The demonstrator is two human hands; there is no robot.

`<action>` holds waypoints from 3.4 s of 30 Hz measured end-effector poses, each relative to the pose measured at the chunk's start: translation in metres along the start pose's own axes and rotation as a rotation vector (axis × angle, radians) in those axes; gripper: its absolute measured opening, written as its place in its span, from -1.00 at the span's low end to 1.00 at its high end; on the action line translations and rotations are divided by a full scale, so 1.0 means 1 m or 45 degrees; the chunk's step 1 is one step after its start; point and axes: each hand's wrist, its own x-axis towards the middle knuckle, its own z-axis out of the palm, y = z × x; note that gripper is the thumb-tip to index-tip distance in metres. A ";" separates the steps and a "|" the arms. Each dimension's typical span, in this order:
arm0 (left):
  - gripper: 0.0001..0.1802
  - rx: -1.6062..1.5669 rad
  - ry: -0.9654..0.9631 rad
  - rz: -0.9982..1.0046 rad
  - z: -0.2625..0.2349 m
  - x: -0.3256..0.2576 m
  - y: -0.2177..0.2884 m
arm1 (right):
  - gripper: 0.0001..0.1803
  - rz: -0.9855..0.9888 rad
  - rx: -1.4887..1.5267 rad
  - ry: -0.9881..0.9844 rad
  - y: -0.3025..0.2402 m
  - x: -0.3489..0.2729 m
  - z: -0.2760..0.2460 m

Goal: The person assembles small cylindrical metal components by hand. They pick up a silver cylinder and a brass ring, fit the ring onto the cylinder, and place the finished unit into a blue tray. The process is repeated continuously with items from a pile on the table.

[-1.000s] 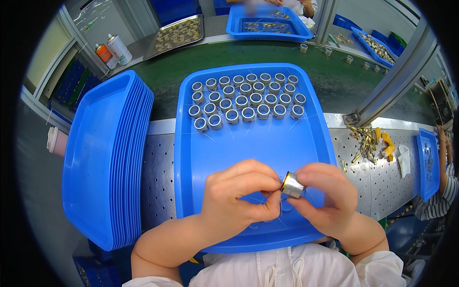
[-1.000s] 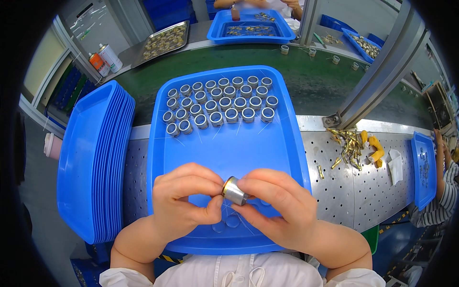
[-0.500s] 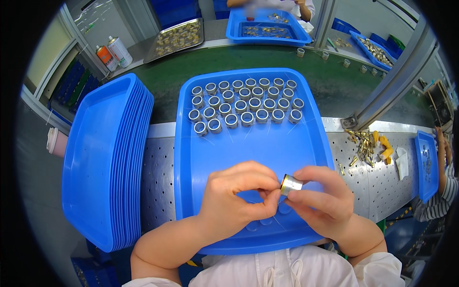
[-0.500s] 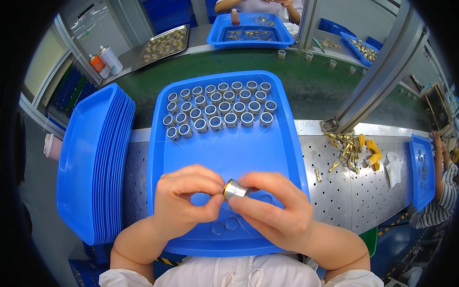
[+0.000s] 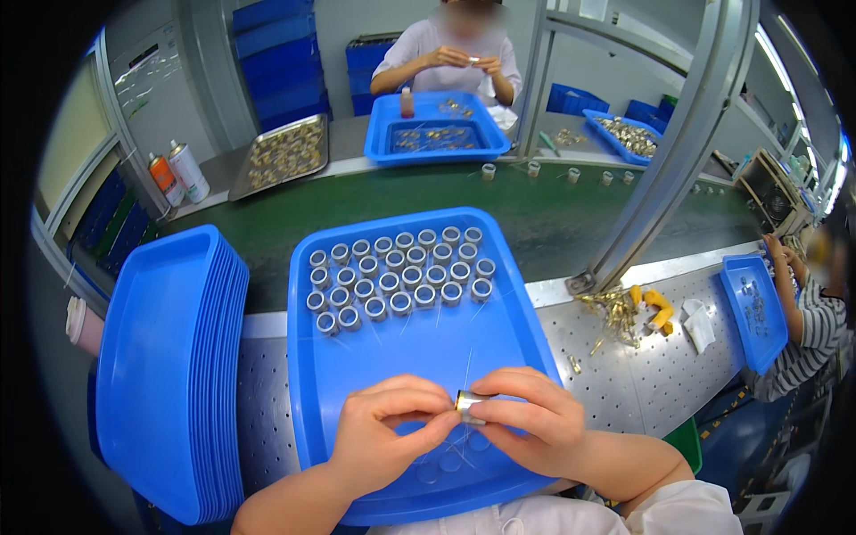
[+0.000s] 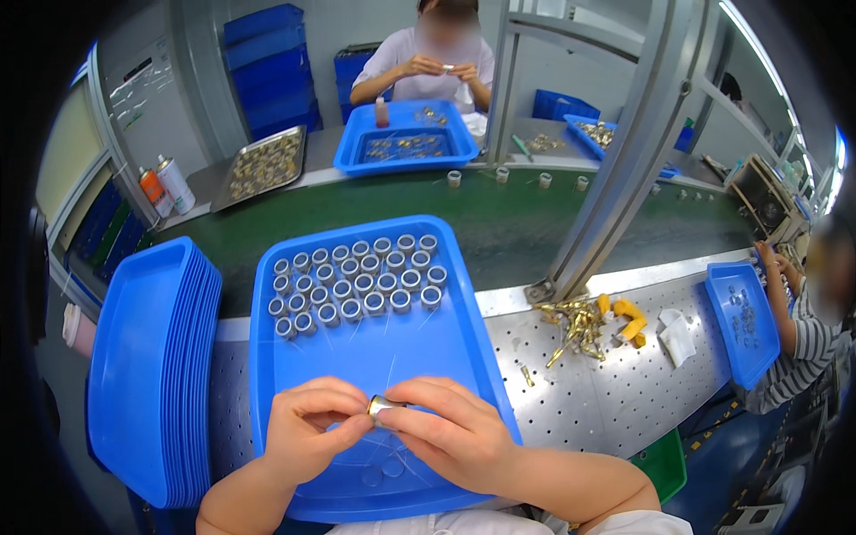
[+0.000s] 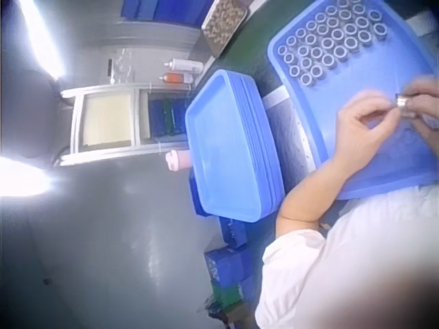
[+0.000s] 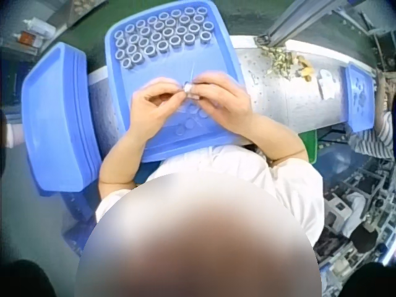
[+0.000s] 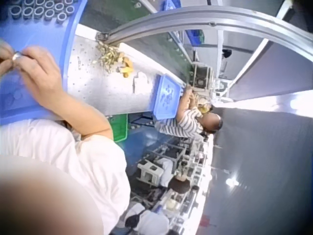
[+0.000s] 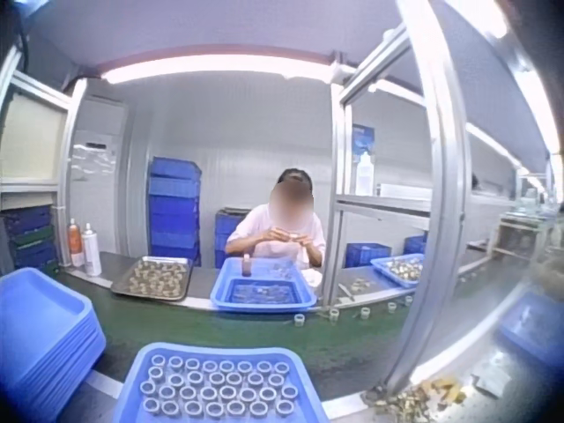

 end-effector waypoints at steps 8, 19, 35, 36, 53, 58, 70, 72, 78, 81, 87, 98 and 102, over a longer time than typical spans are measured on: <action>-0.88 -0.006 0.010 0.013 -0.001 0.001 -0.003 | -0.62 0.090 -0.018 -0.014 -0.007 -0.001 -0.003; -0.90 0.060 -0.069 -0.030 -0.007 0.002 -0.005 | -0.61 -0.025 -0.045 -0.029 -0.004 -0.001 -0.003; -0.74 0.006 -0.018 0.142 -0.003 0.008 -0.003 | -0.66 0.171 0.113 0.080 -0.001 0.002 -0.008; -0.72 0.041 -0.014 0.236 -0.005 0.010 -0.004 | -0.65 0.164 0.155 0.084 0.001 0.001 -0.006; -0.50 0.551 0.059 0.674 0.000 0.005 -0.003 | -0.63 -0.032 0.144 0.023 0.006 0.001 -0.004; -0.52 0.590 0.033 0.744 0.000 0.005 -0.003 | -0.62 -0.040 0.159 0.006 0.004 0.002 -0.004; -0.56 0.411 -0.042 0.655 -0.001 0.006 -0.004 | -0.56 0.057 0.250 -0.053 0.001 0.003 -0.006; -0.57 0.427 -0.037 0.671 -0.001 0.006 -0.004 | -0.56 0.055 0.273 -0.051 0.002 0.002 -0.006; -0.59 0.434 -0.014 0.659 0.000 0.004 -0.003 | -0.58 0.080 0.335 -0.020 0.003 -0.002 -0.004; -0.58 0.446 -0.045 0.655 -0.002 0.006 -0.001 | -0.60 0.204 0.434 -0.035 0.005 -0.004 -0.005; -0.56 0.272 -0.138 0.541 -0.005 0.006 -0.004 | -0.60 0.177 0.399 -0.061 0.004 -0.002 -0.006; -0.54 0.195 -0.162 0.388 -0.005 0.006 -0.002 | -0.59 0.155 0.388 -0.057 0.006 -0.002 -0.005; -0.53 0.198 -0.170 0.404 -0.007 0.006 -0.003 | -0.58 0.142 0.350 -0.088 0.007 -0.003 -0.005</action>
